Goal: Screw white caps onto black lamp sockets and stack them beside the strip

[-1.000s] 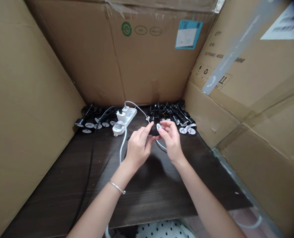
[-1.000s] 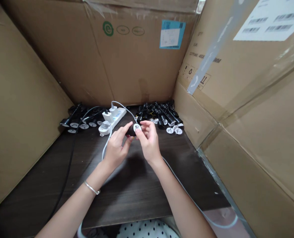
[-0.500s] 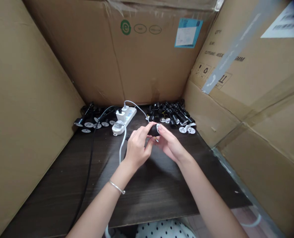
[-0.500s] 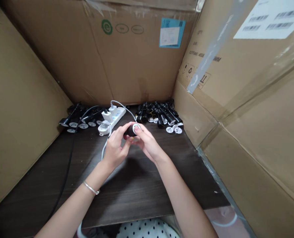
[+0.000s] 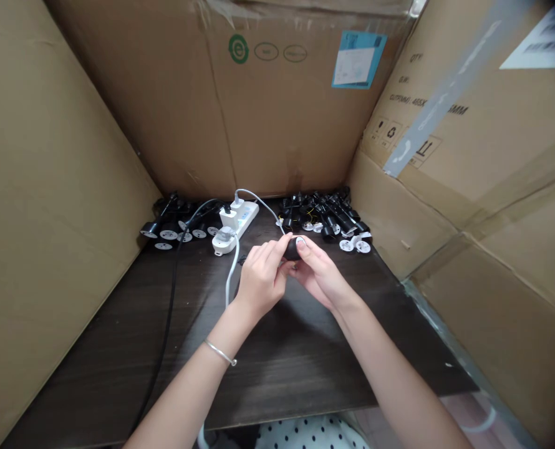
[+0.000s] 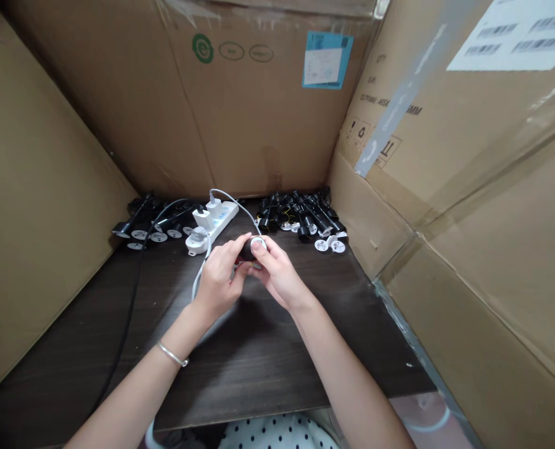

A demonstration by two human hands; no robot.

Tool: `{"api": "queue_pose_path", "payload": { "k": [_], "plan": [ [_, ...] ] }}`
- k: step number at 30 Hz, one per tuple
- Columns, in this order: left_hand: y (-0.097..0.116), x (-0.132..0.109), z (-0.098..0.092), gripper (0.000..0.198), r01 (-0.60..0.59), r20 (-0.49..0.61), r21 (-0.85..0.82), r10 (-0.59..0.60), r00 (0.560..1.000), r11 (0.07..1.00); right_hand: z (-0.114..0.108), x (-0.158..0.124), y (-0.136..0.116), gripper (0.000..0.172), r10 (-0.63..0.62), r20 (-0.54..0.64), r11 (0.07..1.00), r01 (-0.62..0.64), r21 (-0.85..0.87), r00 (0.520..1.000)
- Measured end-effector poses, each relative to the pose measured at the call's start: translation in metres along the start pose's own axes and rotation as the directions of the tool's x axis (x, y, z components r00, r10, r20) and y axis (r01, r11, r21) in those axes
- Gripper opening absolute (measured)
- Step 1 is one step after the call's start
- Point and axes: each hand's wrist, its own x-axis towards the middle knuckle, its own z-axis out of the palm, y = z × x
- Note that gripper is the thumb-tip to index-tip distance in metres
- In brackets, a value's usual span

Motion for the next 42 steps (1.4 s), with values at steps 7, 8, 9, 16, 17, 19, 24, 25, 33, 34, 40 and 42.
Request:
{"api": "queue_pose_path", "payload": {
  "k": [7, 8, 9, 16, 17, 19, 24, 25, 33, 34, 40, 42],
  "plan": [
    [-0.002, 0.0, 0.0, 0.042, 0.031, 0.037, -0.016, -0.03, 0.999, 0.999, -0.002, 0.004, -0.001, 0.049, 0.147, 0.017, 0.965, -0.147, 0.216, 0.989],
    [-0.002, 0.0, 0.0, 0.042, 0.031, 0.039, -0.02, -0.03, 0.999, 0.999, -0.003, 0.003, -0.002, 0.051, 0.157, 0.014, 0.966, -0.156, 0.206, 0.988],
    [-0.002, 0.001, 0.0, 0.042, 0.03, 0.038, -0.023, -0.029, 0.999, 0.999, -0.003, 0.003, -0.003, 0.05, 0.162, 0.003, 0.968, -0.159, 0.192, 0.987],
    [-0.001, -0.001, 0.002, 0.043, -0.019, 0.017, -0.005, 0.019, 1.0, 1.0, -0.006, 0.0, 0.001, 0.02, 0.067, -0.017, 0.987, -0.063, 0.146, 0.998],
    [-0.001, -0.001, 0.002, 0.043, -0.035, 0.013, 0.0, 0.035, 0.999, 0.999, -0.006, 0.0, 0.001, 0.019, 0.061, -0.016, 0.987, -0.057, 0.151, 0.998],
    [-0.001, -0.001, 0.003, 0.043, -0.058, 0.009, 0.009, 0.058, 0.998, 0.998, -0.005, 0.0, 0.002, 0.018, 0.063, -0.029, 0.982, -0.057, 0.179, 0.998],
    [-0.002, -0.001, 0.003, 0.042, 0.008, 0.0, -0.035, -0.008, 1.0, 0.999, 0.0, 0.002, 0.011, 0.027, 0.057, -0.05, 0.973, -0.044, 0.226, 0.997],
    [-0.002, -0.001, 0.003, 0.042, 0.024, -0.008, -0.044, -0.024, 1.0, 0.999, 0.001, 0.003, 0.013, 0.032, 0.048, -0.035, 0.976, -0.04, 0.215, 0.998],
    [-0.005, -0.002, 0.003, 0.042, 0.028, -0.032, -0.043, -0.029, 0.999, 0.999, -0.001, 0.003, 0.003, 0.033, 0.157, 0.067, 0.877, -0.171, 0.449, 0.985],
    [-0.005, -0.001, 0.003, 0.043, 0.022, -0.028, -0.04, -0.023, 0.999, 0.999, -0.001, 0.003, 0.001, 0.032, 0.178, 0.069, 0.856, -0.189, 0.481, 0.982],
    [0.0, 0.001, 0.0, 0.042, -0.007, -0.016, -0.03, 0.006, 1.0, 1.0, -0.001, 0.003, -0.002, 0.025, 0.218, 0.05, 0.815, -0.21, 0.541, 0.975],
    [0.0, 0.001, 0.0, 0.043, -0.012, -0.024, -0.029, 0.011, 1.0, 1.0, -0.001, 0.004, -0.001, 0.024, 0.216, 0.046, 0.816, -0.206, 0.541, 0.975]
  ]
}}
